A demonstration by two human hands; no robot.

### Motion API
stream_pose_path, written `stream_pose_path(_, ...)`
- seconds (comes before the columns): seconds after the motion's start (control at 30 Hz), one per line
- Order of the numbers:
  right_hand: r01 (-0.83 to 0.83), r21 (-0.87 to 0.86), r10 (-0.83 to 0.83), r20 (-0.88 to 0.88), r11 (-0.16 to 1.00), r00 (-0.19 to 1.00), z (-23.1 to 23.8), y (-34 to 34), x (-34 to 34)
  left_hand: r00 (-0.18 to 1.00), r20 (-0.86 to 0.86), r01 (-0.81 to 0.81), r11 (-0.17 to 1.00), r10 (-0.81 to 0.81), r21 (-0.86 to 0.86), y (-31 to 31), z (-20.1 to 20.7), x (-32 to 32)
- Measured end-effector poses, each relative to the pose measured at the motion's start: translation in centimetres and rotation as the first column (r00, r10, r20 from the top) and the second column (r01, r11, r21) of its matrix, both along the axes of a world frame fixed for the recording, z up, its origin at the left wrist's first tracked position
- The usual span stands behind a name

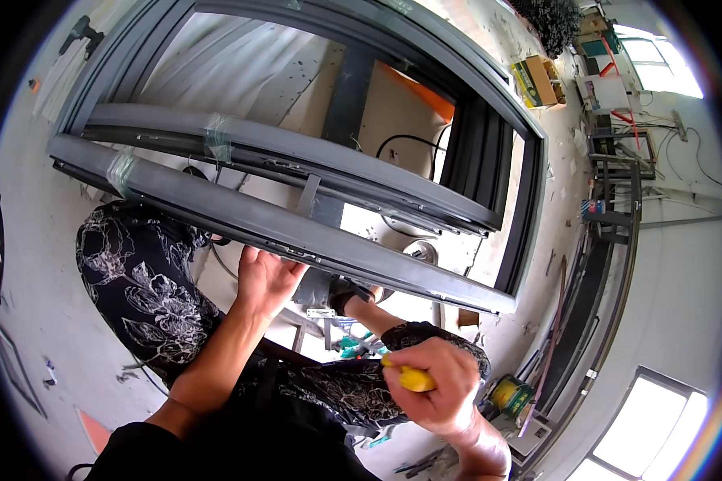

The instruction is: The person assembles metal frames by inserting screws into pre-drilled holes using their hands and a screwdriver, and then stacking the completed frame onto another.

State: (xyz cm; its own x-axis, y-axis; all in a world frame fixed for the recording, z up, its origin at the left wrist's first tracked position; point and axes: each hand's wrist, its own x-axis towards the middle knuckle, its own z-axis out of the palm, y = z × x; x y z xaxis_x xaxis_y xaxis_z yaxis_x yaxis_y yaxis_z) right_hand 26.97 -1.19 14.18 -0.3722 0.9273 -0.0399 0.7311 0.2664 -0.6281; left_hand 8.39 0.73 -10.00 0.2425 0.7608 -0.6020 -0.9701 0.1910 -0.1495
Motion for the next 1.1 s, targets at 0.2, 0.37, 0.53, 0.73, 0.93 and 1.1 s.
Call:
stream_pose_path(0.2, -0.023, 0.181, -0.007, 0.160, 0.983, 0.987, 0.4, 1.6, -2.6, 0.999, -0.050, -0.007, 1.000, 0.008, 0.029, 0.4, 0.7, 0.0)
stream_pose_path(0.37, -0.007, 0.174, -0.022, 0.159, 0.985, 0.987, -0.7, 2.4, -3.4, 0.996, -0.086, -0.015, 0.999, 0.018, 0.030, 0.1, 0.5, 0.1)
stream_pose_path(0.53, -0.039, 0.146, 0.012, 0.181, 0.989, 0.983, -1.0, 3.4, -4.0, 0.994, -0.106, -0.003, 1.000, 0.003, -0.003, 0.3, 0.8, 0.1)
stream_pose_path(0.73, -0.065, 0.107, 0.043, 0.193, 0.992, 0.980, -1.3, 3.9, -4.5, 0.993, -0.120, 0.008, 1.000, -0.007, 0.012, 0.2, 0.6, 0.1)
stream_pose_path(0.93, -0.086, 0.110, 0.063, 0.195, 0.990, 0.979, -1.6, 4.2, -4.6, 0.992, -0.126, 0.015, 0.999, -0.009, 0.040, 0.1, 0.5, 0.1)
stream_pose_path(1.1, -0.085, 0.095, 0.065, 0.198, 0.992, 0.978, -1.7, 4.3, -4.5, 0.995, -0.105, -0.003, 1.000, 0.004, 0.005, 0.2, 0.6, 0.1)
